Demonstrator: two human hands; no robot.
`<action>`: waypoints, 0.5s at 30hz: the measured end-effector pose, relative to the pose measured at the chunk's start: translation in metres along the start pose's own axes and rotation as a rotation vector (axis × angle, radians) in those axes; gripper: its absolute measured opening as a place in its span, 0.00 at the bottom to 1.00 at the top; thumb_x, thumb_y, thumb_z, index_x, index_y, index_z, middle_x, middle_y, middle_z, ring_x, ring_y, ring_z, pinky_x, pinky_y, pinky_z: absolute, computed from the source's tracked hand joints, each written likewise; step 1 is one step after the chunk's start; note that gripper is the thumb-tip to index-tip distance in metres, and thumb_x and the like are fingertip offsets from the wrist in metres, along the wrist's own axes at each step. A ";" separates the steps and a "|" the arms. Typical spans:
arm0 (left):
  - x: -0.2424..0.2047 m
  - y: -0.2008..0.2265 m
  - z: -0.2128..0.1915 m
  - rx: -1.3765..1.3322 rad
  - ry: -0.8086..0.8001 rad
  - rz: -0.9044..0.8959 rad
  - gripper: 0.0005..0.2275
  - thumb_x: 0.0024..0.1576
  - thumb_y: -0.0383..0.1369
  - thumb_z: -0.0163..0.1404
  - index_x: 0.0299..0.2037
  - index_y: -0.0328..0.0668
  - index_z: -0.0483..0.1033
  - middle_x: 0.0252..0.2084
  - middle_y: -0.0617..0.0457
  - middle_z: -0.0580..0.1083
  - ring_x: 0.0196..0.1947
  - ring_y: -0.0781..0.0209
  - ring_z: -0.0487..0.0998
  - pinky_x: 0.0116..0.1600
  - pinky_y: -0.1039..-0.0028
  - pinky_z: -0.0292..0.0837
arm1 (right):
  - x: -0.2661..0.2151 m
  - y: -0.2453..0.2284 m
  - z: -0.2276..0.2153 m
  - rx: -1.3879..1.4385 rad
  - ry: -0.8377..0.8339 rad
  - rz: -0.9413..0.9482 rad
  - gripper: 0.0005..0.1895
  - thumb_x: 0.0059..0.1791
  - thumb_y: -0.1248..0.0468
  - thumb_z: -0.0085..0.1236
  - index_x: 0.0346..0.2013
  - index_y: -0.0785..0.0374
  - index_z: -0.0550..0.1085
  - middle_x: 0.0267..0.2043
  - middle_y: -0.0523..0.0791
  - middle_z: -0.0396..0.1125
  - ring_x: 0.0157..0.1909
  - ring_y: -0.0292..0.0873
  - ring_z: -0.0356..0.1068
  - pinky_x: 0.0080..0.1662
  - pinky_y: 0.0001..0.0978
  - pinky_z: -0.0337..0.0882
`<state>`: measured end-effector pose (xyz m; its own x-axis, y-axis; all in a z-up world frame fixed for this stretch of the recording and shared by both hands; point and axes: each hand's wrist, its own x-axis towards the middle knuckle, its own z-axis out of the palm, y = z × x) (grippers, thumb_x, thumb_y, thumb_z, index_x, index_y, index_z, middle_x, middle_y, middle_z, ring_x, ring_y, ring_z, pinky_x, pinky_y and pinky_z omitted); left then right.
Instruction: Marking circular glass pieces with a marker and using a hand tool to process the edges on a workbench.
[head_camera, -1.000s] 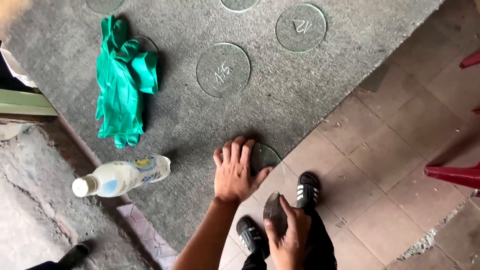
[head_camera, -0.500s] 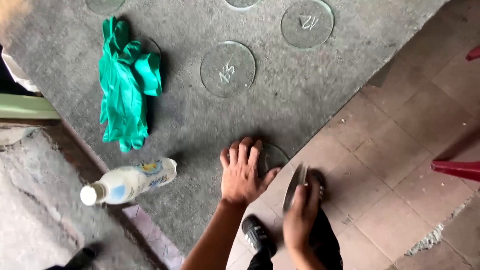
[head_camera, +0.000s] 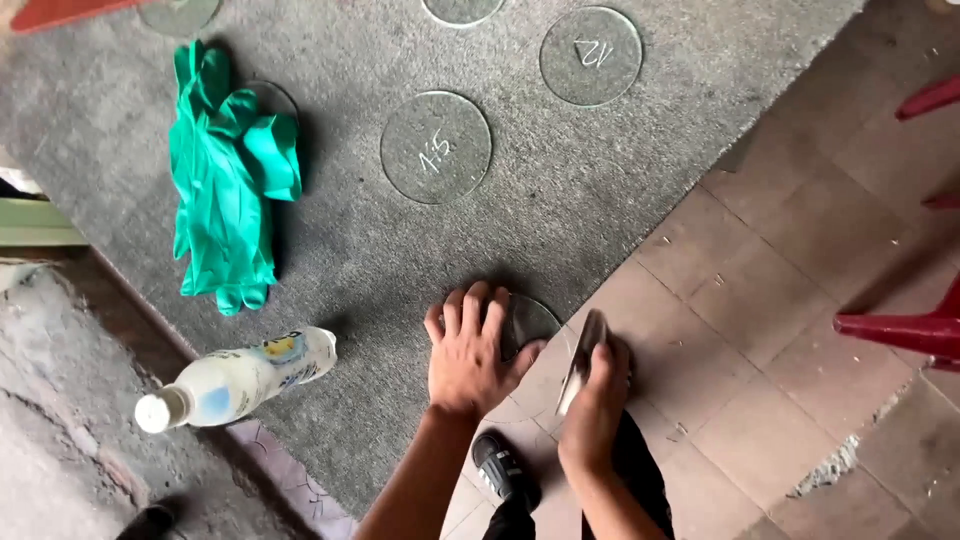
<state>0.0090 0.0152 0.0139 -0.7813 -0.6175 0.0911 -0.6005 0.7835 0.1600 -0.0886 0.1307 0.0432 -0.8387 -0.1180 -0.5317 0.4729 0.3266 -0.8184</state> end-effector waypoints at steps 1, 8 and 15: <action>-0.001 0.000 -0.002 0.006 0.019 0.003 0.37 0.63 0.69 0.42 0.69 0.45 0.71 0.67 0.43 0.70 0.64 0.38 0.70 0.67 0.41 0.62 | -0.006 0.008 -0.004 0.012 -0.005 -0.015 0.23 0.58 0.55 0.41 0.61 0.62 0.76 0.61 0.50 0.74 0.64 0.46 0.71 0.64 0.38 0.68; -0.003 0.008 0.001 -0.003 -0.034 -0.003 0.37 0.64 0.68 0.41 0.70 0.46 0.69 0.67 0.44 0.69 0.63 0.38 0.69 0.64 0.41 0.63 | -0.005 0.004 -0.006 0.029 0.055 0.198 0.26 0.58 0.51 0.42 0.66 0.56 0.74 0.59 0.47 0.68 0.57 0.44 0.66 0.55 0.39 0.65; -0.004 -0.005 0.004 -0.047 -0.003 0.029 0.38 0.65 0.67 0.37 0.71 0.44 0.69 0.68 0.41 0.70 0.63 0.34 0.69 0.64 0.38 0.64 | -0.032 -0.036 0.015 0.158 0.112 0.367 0.20 0.60 0.52 0.47 0.61 0.54 0.78 0.54 0.44 0.73 0.50 0.40 0.68 0.49 0.35 0.66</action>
<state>0.0140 0.0143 0.0086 -0.7988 -0.5942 0.0939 -0.5689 0.7969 0.2030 -0.0750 0.1090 0.0865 -0.6266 0.0856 -0.7746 0.7745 0.1789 -0.6068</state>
